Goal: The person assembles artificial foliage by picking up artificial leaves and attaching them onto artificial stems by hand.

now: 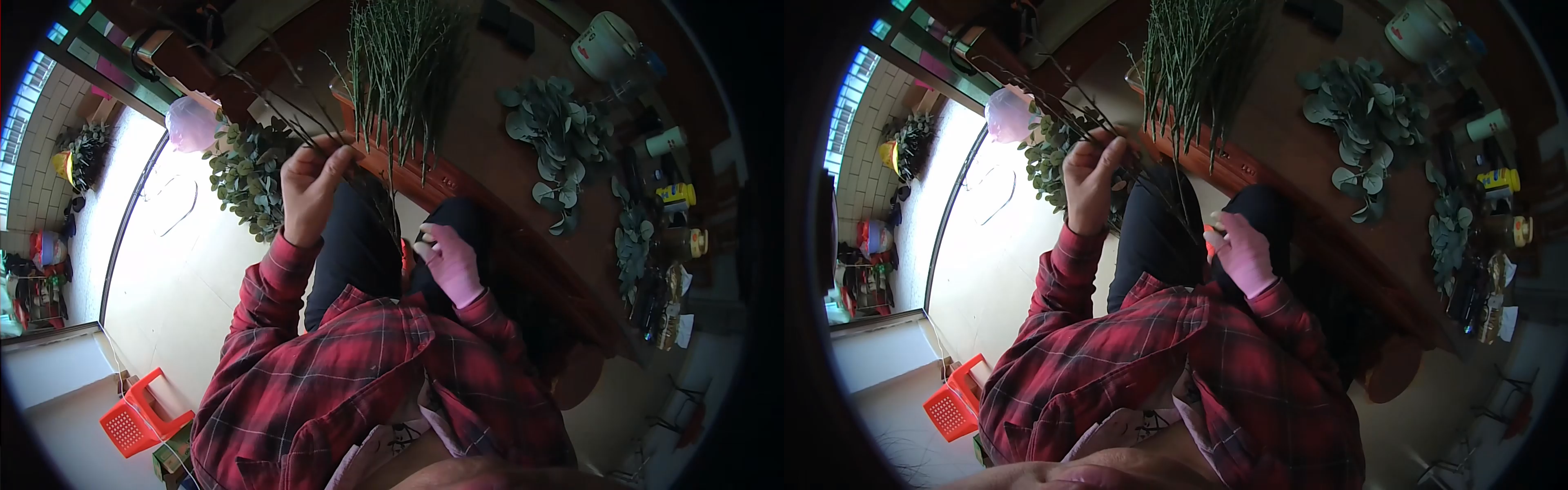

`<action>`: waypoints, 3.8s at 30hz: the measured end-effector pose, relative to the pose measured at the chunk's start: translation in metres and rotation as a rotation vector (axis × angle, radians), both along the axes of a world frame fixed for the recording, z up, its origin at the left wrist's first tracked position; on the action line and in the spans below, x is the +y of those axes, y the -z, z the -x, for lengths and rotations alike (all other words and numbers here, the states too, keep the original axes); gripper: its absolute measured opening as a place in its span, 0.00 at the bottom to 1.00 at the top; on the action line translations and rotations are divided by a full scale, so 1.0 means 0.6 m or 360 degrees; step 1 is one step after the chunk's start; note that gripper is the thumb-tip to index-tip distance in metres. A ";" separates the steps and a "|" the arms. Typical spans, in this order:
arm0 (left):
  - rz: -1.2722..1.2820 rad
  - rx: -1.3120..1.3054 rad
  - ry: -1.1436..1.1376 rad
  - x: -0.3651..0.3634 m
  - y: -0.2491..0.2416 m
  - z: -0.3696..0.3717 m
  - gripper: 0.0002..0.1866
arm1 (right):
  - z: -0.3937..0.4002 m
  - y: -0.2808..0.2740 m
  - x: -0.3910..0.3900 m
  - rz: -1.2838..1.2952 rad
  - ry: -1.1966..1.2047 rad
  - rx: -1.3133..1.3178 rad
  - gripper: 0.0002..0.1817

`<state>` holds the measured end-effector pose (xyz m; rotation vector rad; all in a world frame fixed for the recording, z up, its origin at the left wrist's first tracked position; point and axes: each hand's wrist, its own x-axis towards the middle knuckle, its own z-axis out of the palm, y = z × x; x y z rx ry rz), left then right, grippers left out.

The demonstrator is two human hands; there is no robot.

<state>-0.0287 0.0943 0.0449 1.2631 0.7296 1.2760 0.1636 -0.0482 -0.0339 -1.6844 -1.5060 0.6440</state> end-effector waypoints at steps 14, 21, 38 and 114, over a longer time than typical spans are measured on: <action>0.0031 0.0329 0.0320 -0.060 0.090 -0.078 0.10 | -0.024 -0.180 0.093 -0.0823 0.0059 -0.0010 0.13; -0.0186 0.0474 0.0299 -0.091 0.083 -0.092 0.09 | -0.008 -0.174 0.143 -0.0542 -0.0047 0.0544 0.17; -0.0645 0.0340 0.0157 0.021 -0.067 -0.082 0.18 | -0.058 -0.121 0.139 0.0221 -0.0515 0.1288 0.07; 0.0218 0.0067 0.1005 -0.099 -0.098 -0.170 0.07 | -0.174 -0.211 -0.001 -0.0508 0.0263 0.1443 0.07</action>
